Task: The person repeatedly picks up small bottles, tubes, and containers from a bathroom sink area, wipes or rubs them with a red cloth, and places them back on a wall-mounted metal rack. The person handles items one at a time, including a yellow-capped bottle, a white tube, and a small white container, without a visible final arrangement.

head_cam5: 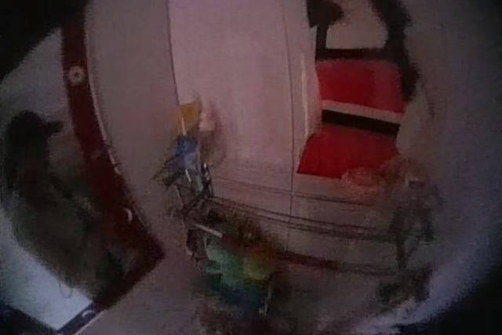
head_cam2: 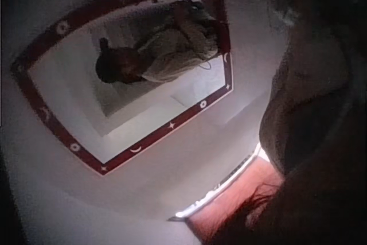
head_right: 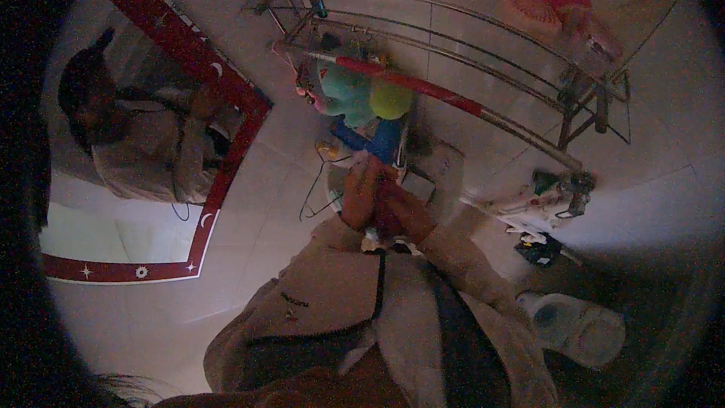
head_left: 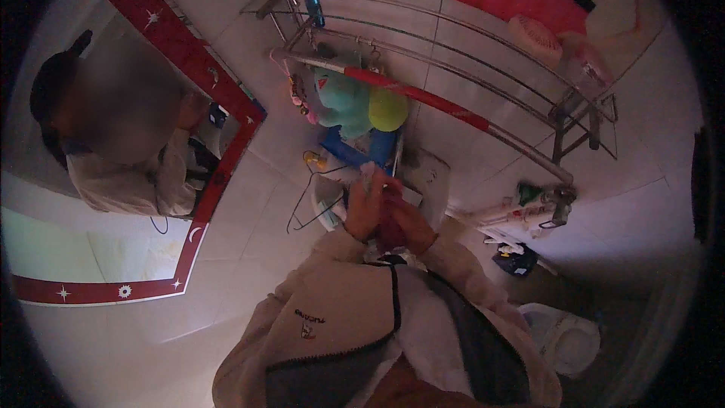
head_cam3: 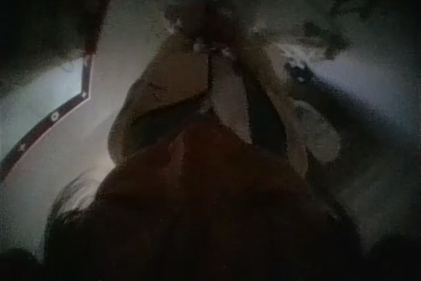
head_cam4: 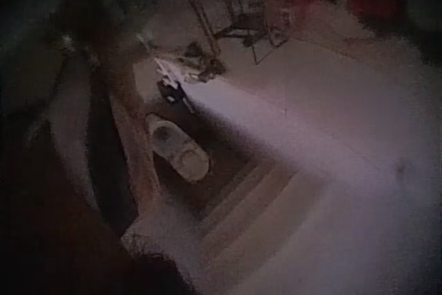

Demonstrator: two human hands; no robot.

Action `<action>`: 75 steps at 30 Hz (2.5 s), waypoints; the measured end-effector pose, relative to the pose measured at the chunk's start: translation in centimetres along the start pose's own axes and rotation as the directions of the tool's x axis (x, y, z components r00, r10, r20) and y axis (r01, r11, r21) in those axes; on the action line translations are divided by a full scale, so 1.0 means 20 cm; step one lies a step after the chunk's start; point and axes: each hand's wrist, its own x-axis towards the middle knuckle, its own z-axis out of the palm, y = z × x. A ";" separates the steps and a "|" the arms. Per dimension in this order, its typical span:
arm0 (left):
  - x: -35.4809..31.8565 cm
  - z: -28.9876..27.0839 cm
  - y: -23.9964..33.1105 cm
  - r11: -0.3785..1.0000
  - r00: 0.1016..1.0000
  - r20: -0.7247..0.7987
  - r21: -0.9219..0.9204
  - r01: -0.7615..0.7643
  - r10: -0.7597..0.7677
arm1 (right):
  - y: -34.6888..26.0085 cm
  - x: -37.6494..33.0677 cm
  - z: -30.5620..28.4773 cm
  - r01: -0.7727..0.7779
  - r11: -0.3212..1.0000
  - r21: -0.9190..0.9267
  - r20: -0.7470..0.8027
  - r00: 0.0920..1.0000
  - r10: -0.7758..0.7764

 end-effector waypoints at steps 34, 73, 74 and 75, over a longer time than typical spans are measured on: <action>0.04 -0.05 -0.01 0.444 0.981 0.061 -0.896 -0.027 0.184 | -0.30 0.06 0.35 0.694 0.014 -0.719 0.471 0.503 -0.724; 0.88 0.09 1.61 0.597 0.680 0.031 0.450 -0.664 0.733 | -0.19 -0.23 0.01 0.261 0.965 -0.015 -0.077 0.962 -0.261; 0.97 0.09 1.59 0.622 0.698 0.019 0.439 -0.649 0.716 | -0.17 -0.23 -0.03 0.242 0.967 0.076 -0.067 0.969 -0.237; 1.06 0.09 1.57 0.606 0.727 0.055 0.511 -0.609 0.685 | -0.17 -0.23 -0.05 0.222 0.960 0.168 -0.053 0.975 -0.216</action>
